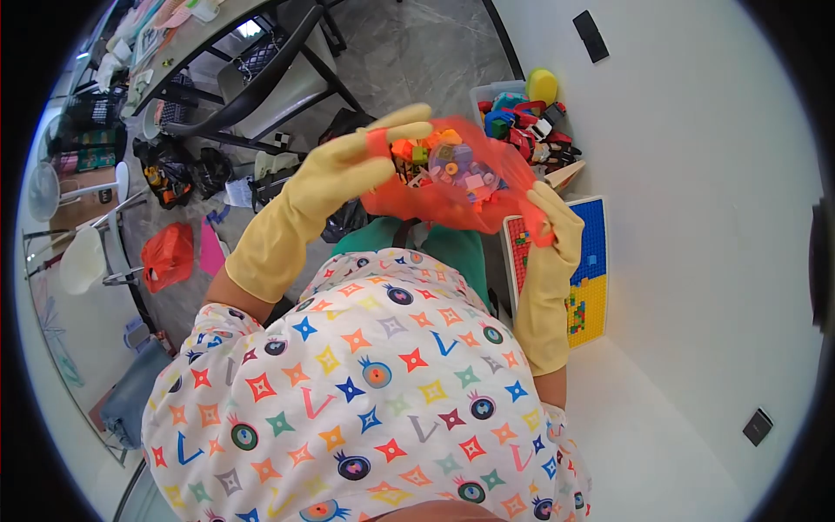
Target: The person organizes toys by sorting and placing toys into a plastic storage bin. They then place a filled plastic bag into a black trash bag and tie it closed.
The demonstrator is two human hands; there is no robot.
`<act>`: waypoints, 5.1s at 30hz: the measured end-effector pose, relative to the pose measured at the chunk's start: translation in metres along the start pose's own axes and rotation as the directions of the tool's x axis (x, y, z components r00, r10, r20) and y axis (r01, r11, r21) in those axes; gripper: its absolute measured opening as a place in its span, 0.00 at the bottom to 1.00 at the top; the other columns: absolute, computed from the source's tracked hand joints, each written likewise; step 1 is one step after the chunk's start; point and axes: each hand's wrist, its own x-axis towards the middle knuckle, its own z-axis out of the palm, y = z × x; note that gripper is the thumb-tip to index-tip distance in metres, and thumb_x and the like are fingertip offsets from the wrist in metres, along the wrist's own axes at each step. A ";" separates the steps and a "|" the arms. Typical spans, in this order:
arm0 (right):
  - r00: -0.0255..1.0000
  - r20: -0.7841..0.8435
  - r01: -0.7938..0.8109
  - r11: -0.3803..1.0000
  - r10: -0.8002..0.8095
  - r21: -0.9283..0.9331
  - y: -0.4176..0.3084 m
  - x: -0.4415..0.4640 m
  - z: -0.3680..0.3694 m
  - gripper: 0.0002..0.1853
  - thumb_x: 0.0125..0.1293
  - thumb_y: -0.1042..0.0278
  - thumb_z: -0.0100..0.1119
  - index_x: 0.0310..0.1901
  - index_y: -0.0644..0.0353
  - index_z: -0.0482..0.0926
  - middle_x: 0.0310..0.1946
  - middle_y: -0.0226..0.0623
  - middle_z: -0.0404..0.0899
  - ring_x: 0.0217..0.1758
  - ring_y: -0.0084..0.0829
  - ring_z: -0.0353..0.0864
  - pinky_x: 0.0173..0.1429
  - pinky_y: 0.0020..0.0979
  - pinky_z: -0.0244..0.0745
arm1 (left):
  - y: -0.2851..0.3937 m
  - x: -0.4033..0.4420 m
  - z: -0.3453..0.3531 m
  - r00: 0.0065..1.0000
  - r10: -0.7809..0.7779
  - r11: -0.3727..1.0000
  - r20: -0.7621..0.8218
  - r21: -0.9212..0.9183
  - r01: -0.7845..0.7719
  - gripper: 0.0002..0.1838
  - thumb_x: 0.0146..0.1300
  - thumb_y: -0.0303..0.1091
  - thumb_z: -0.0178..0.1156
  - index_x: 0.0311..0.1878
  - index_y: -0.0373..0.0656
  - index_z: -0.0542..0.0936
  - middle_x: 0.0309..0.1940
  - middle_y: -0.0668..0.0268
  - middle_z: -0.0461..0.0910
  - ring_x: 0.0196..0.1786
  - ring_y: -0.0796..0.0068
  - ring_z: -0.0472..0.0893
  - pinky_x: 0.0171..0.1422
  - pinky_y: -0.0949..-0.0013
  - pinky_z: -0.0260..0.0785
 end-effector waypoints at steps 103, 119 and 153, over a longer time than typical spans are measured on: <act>0.404 0.910 -0.539 0.828 0.094 0.153 -0.044 0.079 0.162 0.27 0.85 0.49 0.43 0.66 0.65 0.79 0.57 0.38 0.83 0.56 0.25 0.81 0.60 0.27 0.73 | 0.028 -0.050 0.010 0.920 -0.383 0.400 -0.082 0.883 0.246 0.22 0.67 0.29 0.63 0.64 0.51 0.84 0.41 0.62 0.87 0.38 0.63 0.87 0.36 0.59 0.80; 0.521 0.853 -0.402 0.873 -0.029 0.276 -0.074 0.073 0.177 0.14 0.82 0.68 0.54 0.63 0.61 0.79 0.53 0.31 0.84 0.53 0.21 0.81 0.56 0.24 0.75 | 0.059 -0.086 -0.004 0.880 0.474 -0.085 0.020 0.996 0.023 0.38 0.68 0.36 0.55 0.82 0.55 0.59 0.53 0.59 0.84 0.22 0.63 0.82 0.20 0.58 0.73; 0.497 0.814 0.221 0.951 -0.301 0.216 -0.136 0.190 0.117 0.13 0.75 0.56 0.66 0.41 0.59 0.84 0.29 0.33 0.83 0.32 0.32 0.81 0.39 0.36 0.76 | 0.123 -0.026 0.013 0.814 0.579 -0.068 -0.049 0.992 0.107 0.32 0.60 0.31 0.66 0.69 0.35 0.77 0.69 0.52 0.78 0.39 0.58 0.90 0.41 0.64 0.80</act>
